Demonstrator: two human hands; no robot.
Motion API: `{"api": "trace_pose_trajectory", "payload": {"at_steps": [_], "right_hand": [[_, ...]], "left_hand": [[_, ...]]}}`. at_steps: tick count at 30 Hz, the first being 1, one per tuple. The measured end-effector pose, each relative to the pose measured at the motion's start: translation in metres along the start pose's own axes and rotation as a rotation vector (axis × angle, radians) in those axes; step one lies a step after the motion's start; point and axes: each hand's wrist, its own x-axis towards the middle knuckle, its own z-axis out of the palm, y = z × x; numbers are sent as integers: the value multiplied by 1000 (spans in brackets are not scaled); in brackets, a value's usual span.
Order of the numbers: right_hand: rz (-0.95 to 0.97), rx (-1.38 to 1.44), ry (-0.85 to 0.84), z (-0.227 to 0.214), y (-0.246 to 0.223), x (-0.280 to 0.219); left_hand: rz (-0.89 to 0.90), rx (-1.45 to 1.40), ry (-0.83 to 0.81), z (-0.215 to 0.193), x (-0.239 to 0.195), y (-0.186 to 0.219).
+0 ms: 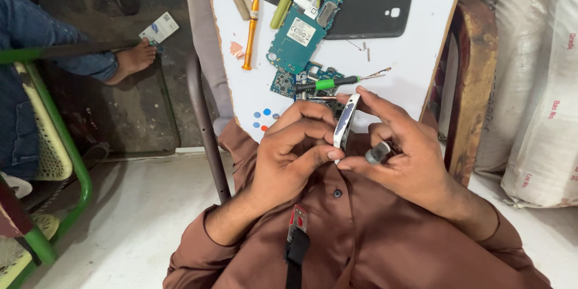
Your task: The person disassembles a white smartphone, removes the motherboard, and uses a toothbrush to clean the circuit board. The person then uses a screwdriver to adjust components on the board before placing it back on the table.
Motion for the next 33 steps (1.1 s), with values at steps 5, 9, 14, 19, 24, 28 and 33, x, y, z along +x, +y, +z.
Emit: {"api": "trace_pose_trajectory", "payload": {"at_steps": [5,9,14,19,24,28,33], "right_hand": [[12,-119,-8,-1,0,-1],[7,-65,-44,-1,4,-2],[6,-20,-68,0,8,-5],[-172,-102,-87,-4,7,-3],[-184,-76,-78,0,5,-2],[-223,-75,-74,2,10,-2],[-221,-94,-85,2,26,-12]], "left_hand": [[8,18,-6,2,3,1],[12,96,19,5,4,5],[195,254,12,3,4,10],[226,184,39,4,5,5],[234,127,53,8,1,-2],[219,85,53,8,-2,-3],[245,207,94,10,-3,0]]}}
